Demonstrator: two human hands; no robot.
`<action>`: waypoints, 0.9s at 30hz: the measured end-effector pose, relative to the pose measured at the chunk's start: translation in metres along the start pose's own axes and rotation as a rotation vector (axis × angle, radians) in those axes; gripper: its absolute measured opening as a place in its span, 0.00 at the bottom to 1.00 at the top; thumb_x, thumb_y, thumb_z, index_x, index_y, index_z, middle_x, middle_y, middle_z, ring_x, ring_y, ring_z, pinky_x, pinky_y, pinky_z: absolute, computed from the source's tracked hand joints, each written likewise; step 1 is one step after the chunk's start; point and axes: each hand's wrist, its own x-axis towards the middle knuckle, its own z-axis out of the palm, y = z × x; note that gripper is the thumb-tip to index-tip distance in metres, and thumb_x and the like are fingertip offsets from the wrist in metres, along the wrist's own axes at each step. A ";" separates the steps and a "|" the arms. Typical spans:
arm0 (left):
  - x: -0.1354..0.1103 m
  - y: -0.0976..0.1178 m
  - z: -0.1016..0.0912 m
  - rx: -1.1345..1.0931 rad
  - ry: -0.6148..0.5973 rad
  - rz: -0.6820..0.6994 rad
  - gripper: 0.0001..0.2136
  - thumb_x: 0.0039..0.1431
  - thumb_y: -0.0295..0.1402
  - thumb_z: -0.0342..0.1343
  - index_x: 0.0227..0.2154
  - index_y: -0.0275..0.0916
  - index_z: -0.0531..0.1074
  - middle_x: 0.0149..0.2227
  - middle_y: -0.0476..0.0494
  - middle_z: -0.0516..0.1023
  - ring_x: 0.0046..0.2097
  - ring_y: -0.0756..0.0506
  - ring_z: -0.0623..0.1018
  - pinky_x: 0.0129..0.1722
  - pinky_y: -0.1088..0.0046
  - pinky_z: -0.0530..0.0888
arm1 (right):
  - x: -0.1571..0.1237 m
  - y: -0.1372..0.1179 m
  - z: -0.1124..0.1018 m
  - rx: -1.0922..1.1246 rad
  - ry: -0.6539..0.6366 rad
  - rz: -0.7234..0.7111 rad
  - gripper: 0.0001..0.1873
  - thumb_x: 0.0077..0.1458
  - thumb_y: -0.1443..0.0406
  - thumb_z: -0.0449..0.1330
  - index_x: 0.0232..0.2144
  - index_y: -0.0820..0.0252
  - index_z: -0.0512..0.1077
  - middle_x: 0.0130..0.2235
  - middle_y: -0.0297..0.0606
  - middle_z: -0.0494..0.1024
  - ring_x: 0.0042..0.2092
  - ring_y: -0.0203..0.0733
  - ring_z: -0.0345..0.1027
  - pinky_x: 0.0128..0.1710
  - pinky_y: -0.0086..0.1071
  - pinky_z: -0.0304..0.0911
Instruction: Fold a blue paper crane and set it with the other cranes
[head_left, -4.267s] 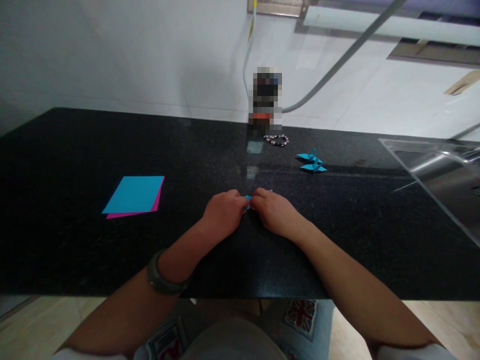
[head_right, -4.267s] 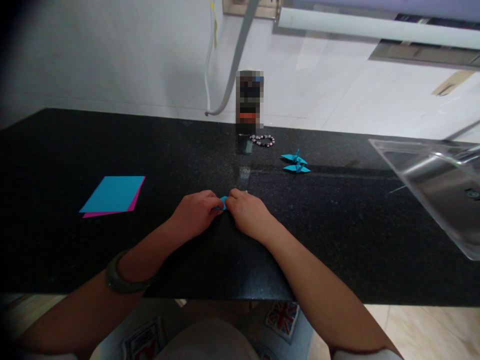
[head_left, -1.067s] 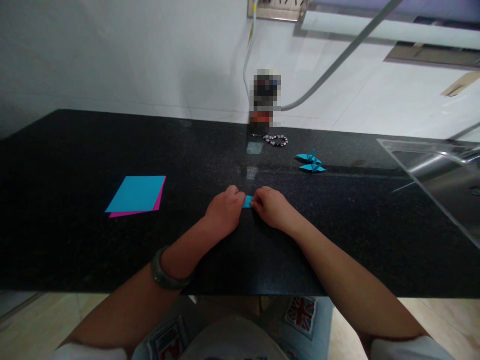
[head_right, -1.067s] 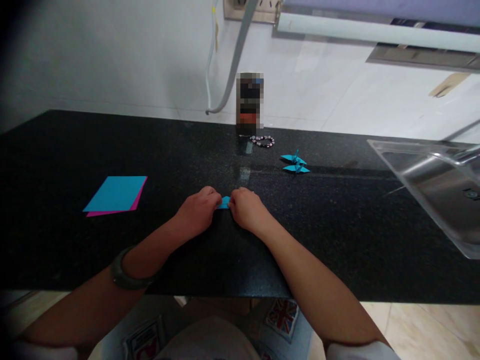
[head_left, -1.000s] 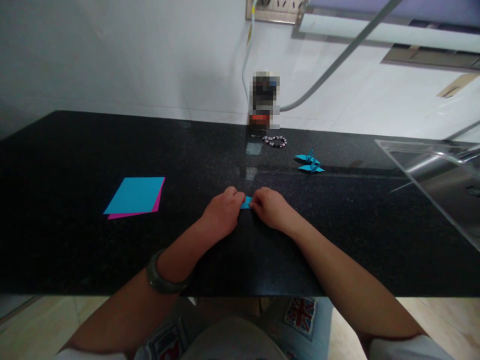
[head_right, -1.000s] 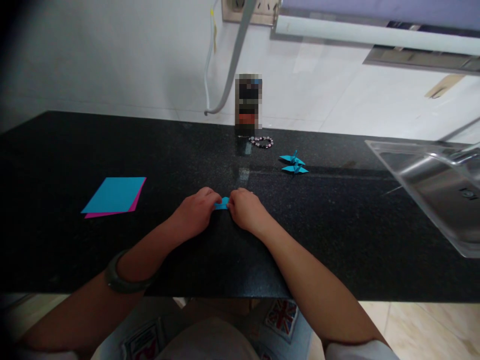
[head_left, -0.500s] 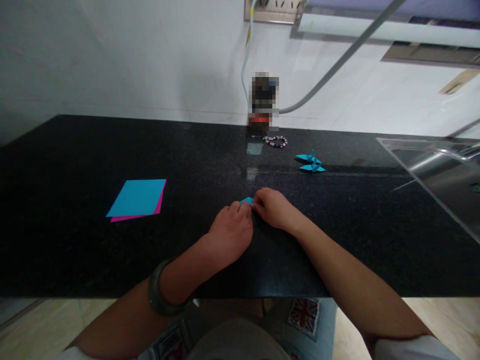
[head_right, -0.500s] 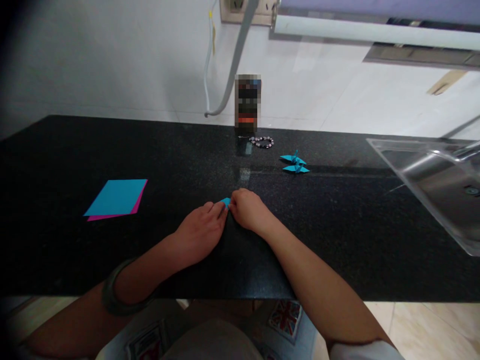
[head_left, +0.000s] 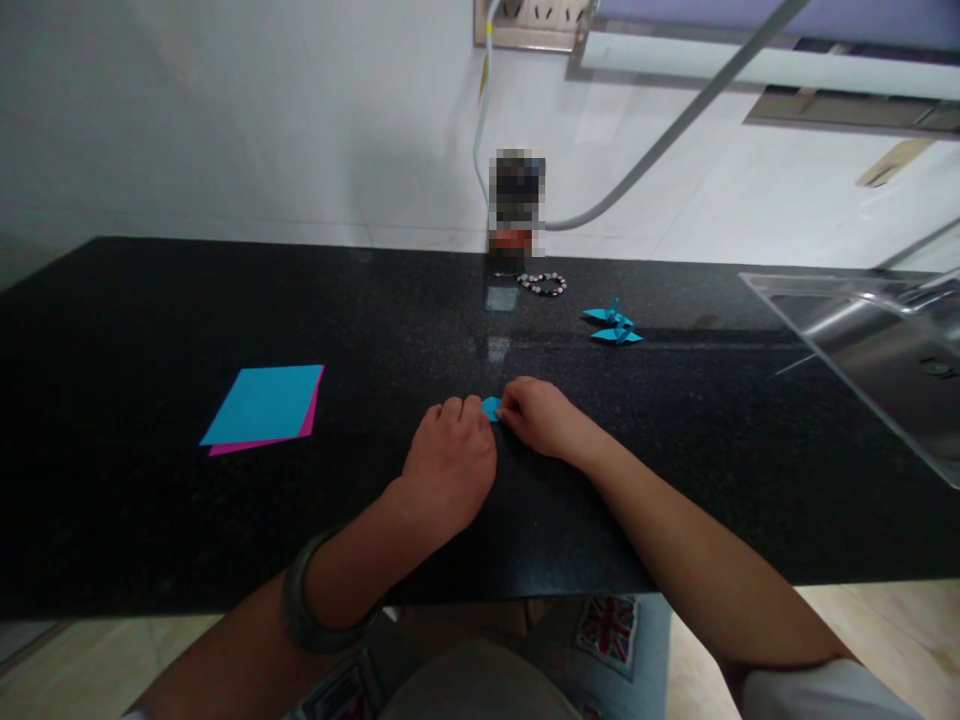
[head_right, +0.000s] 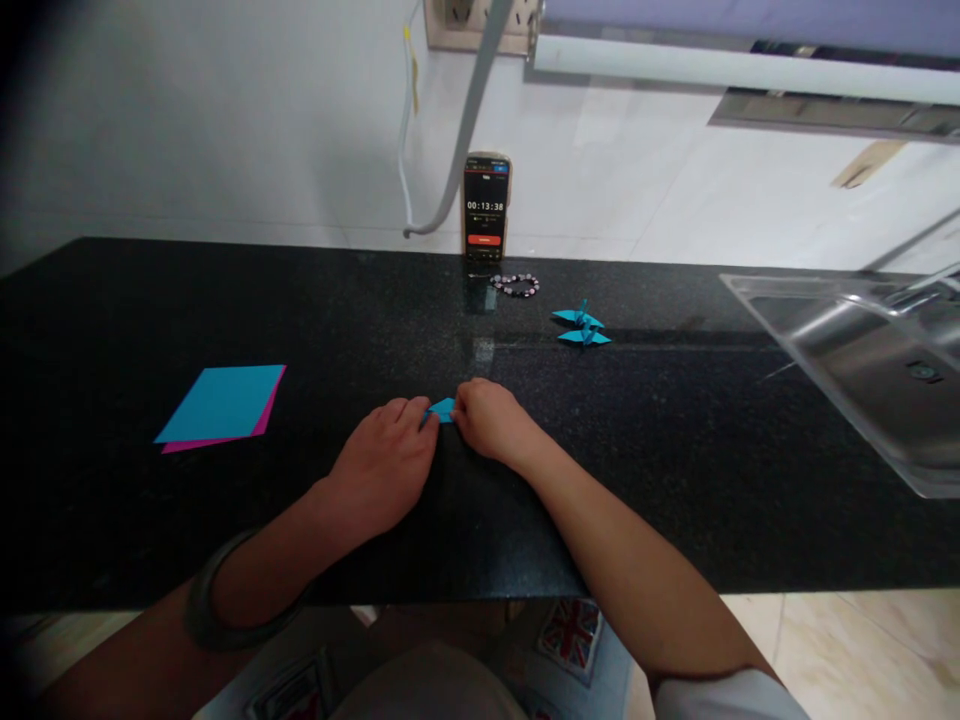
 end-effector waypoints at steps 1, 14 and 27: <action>0.000 0.001 0.001 -0.004 0.009 -0.006 0.15 0.56 0.24 0.39 0.42 0.29 0.67 0.39 0.33 0.67 0.41 0.41 0.65 0.38 0.63 0.64 | 0.000 0.000 0.000 -0.003 -0.002 0.004 0.05 0.50 0.66 0.55 0.26 0.63 0.68 0.30 0.39 0.71 0.32 0.36 0.63 0.32 0.27 0.55; 0.004 -0.003 0.005 -0.060 -0.051 0.039 0.14 0.54 0.25 0.40 0.38 0.30 0.69 0.38 0.35 0.66 0.41 0.40 0.64 0.36 0.63 0.64 | -0.005 0.001 0.003 -0.034 0.043 0.134 0.09 0.49 0.60 0.57 0.28 0.60 0.68 0.32 0.39 0.71 0.34 0.39 0.65 0.34 0.31 0.56; 0.003 -0.006 0.007 -0.058 -0.050 0.047 0.15 0.55 0.25 0.40 0.40 0.30 0.69 0.37 0.34 0.67 0.41 0.40 0.64 0.35 0.64 0.64 | -0.010 0.015 -0.007 0.015 -0.003 0.179 0.06 0.48 0.64 0.58 0.24 0.60 0.66 0.25 0.33 0.70 0.26 0.33 0.60 0.25 0.26 0.49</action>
